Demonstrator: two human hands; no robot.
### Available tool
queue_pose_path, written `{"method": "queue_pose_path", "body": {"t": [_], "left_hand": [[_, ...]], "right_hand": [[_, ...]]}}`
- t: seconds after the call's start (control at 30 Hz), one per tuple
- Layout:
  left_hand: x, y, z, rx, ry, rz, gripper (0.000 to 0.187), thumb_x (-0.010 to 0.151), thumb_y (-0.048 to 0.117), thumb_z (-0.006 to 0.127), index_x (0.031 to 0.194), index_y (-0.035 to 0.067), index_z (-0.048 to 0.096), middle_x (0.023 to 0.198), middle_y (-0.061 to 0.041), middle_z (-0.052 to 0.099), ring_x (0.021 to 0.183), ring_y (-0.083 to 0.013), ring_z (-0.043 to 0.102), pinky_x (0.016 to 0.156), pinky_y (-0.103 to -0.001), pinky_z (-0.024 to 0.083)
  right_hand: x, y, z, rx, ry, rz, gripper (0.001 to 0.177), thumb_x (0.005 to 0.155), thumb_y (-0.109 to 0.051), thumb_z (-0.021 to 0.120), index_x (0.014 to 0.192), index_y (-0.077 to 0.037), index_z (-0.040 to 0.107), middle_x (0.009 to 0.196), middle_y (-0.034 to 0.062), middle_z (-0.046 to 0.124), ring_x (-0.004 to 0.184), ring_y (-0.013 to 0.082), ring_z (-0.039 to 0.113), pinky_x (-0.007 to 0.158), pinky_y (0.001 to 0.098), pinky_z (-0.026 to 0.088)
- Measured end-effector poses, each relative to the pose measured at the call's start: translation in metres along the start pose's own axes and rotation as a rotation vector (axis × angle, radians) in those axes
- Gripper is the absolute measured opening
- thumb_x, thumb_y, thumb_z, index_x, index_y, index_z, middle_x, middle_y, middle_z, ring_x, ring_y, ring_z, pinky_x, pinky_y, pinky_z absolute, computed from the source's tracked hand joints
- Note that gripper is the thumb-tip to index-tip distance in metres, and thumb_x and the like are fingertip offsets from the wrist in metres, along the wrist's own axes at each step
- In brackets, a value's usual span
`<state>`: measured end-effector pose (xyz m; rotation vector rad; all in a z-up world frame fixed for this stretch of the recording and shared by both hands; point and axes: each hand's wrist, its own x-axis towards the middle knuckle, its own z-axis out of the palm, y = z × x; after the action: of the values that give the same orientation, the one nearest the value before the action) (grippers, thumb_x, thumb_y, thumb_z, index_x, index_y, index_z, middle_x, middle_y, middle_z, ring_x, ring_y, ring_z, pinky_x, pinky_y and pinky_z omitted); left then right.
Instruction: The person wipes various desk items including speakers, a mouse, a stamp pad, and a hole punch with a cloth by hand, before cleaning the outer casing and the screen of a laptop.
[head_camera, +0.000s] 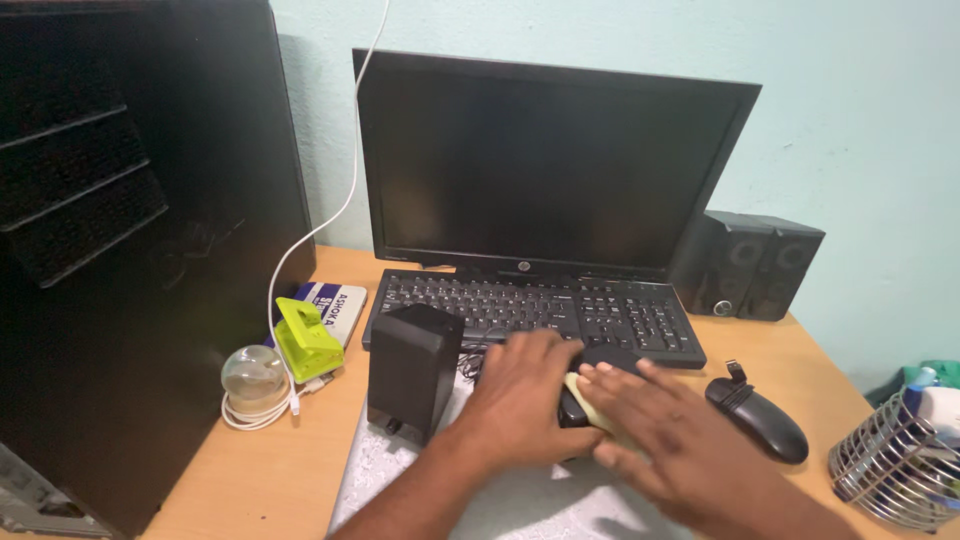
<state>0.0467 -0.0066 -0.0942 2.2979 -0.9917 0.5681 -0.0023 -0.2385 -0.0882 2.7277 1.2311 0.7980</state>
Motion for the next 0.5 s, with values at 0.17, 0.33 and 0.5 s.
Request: {"method": "queue_pose_path", "body": {"t": [0.17,0.33,0.5], "left_hand": [[0.004,0.004,0.004,-0.136,-0.169,-0.186,0.117,0.061,0.053,0.086,0.151,-0.001,0.035,0.135,-0.023,0.054,0.131,-0.0387,0.050,0.105,-0.052,0.037],[0.002,0.006,0.006,-0.129,-0.190,-0.226,0.123,0.071,0.052,0.084,0.160,-0.002,0.020,0.136,-0.025,0.053,0.131,-0.0394,0.050,0.107,-0.053,0.037],[0.003,0.001,0.003,-0.169,-0.125,-0.154,0.123,0.065,0.046,0.086,0.159,-0.003,0.024,0.141,-0.025,0.050,0.131,-0.0411,0.049,0.108,-0.047,0.042]], "right_hand": [[0.004,0.010,0.011,-0.212,0.076,-0.045,0.030,0.094,-0.041,0.061,0.112,-0.017,0.060,0.142,0.0165,0.057,0.138,0.0375,0.051,0.121,0.0611,0.030],[0.005,0.015,0.010,-0.240,0.076,-0.149,0.035,0.092,-0.034,0.058,0.123,-0.017,0.062,0.142,0.0213,0.054,0.132,0.0380,0.049,0.112,0.0642,0.028],[-0.002,0.001,0.026,0.176,0.014,0.146,0.057,0.096,-0.041,0.059,0.141,-0.005,0.054,0.146,0.0176,0.056,0.143,0.0325,0.044,0.116,0.0526,0.026]]}}
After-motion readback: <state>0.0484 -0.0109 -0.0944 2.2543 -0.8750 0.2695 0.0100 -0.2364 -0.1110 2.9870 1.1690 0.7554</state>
